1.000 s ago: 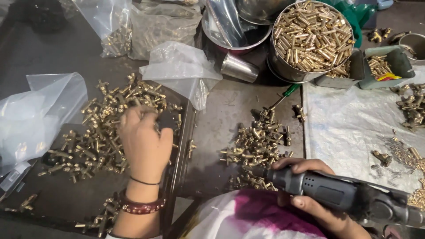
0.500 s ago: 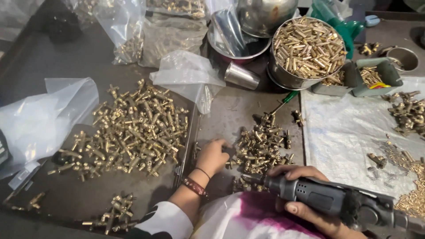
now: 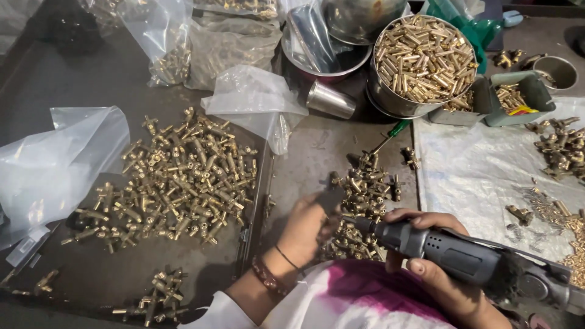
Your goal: Polishing and cleaning small brass T-junction fittings using a hand-held rotary tool at a workbench.
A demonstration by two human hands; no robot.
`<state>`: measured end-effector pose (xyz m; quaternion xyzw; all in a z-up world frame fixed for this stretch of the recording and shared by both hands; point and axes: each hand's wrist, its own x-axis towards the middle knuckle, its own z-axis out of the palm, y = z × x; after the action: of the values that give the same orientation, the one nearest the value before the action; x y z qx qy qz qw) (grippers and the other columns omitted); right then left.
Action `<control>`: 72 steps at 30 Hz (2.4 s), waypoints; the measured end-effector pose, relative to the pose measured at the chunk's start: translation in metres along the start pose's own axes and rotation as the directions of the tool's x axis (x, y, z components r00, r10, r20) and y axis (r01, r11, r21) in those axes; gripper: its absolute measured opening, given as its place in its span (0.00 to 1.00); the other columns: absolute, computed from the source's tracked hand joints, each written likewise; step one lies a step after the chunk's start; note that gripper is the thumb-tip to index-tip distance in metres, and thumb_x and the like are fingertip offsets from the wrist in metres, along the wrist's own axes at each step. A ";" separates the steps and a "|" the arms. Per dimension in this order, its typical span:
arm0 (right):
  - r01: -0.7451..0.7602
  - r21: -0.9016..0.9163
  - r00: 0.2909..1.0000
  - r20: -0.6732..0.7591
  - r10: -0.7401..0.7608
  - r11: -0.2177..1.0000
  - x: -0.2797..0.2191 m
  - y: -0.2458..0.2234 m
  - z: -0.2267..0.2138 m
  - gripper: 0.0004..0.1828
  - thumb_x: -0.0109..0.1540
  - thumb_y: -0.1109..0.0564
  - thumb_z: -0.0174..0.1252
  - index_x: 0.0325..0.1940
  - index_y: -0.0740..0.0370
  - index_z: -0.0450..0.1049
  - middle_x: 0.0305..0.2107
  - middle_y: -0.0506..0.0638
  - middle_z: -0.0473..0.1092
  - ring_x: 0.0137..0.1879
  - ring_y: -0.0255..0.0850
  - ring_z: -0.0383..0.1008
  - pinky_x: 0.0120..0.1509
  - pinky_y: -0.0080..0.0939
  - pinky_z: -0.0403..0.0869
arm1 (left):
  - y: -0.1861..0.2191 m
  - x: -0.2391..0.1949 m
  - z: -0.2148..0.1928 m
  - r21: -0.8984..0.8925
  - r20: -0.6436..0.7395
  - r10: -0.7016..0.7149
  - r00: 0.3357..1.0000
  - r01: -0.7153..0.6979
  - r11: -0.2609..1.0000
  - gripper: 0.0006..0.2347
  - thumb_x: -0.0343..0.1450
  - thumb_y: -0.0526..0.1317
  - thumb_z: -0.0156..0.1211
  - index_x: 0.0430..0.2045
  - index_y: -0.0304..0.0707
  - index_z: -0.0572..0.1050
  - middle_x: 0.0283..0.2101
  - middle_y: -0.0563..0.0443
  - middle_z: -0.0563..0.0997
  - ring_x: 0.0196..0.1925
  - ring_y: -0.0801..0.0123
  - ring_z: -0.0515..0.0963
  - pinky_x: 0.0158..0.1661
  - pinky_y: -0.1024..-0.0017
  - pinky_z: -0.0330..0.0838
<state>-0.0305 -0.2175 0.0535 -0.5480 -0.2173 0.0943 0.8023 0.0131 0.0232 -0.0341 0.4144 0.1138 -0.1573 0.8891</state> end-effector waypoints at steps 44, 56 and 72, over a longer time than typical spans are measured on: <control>-0.135 0.438 0.981 -0.067 0.182 0.889 -0.012 0.010 -0.004 0.28 0.61 0.55 0.66 0.61 0.58 0.63 0.61 0.67 0.62 0.46 0.54 0.71 0.44 0.51 0.74 | 0.034 -0.052 0.037 0.245 0.218 0.215 0.952 -0.266 0.932 0.11 0.76 0.30 0.42 0.38 0.33 0.77 0.24 0.63 0.69 0.21 0.87 0.61 0.21 0.84 0.53; 0.200 -0.535 0.937 0.350 -0.001 0.821 0.002 0.001 0.013 0.26 0.54 0.56 0.76 0.52 0.57 0.72 0.55 0.60 0.75 0.57 0.52 0.80 0.59 0.47 0.78 | 0.108 -0.066 0.007 0.984 0.176 0.735 0.655 -0.106 -0.141 0.16 0.58 0.32 0.56 0.40 0.34 0.79 0.48 0.38 0.81 0.52 0.46 0.78 0.54 0.55 0.71; 0.042 -0.486 0.969 0.233 0.083 0.873 0.007 0.011 -0.015 0.26 0.53 0.57 0.77 0.52 0.56 0.74 0.55 0.61 0.73 0.60 0.52 0.79 0.63 0.50 0.78 | 0.009 -0.002 -0.039 0.984 0.114 0.173 0.978 -0.088 -0.154 0.11 0.60 0.29 0.60 0.34 0.34 0.80 0.48 0.41 0.79 0.48 0.46 0.80 0.49 0.56 0.73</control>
<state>-0.0163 -0.2233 0.0401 -0.7187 -0.3260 0.1124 0.6038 0.0116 0.0590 -0.0512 0.9547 -0.0609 -0.0870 0.2781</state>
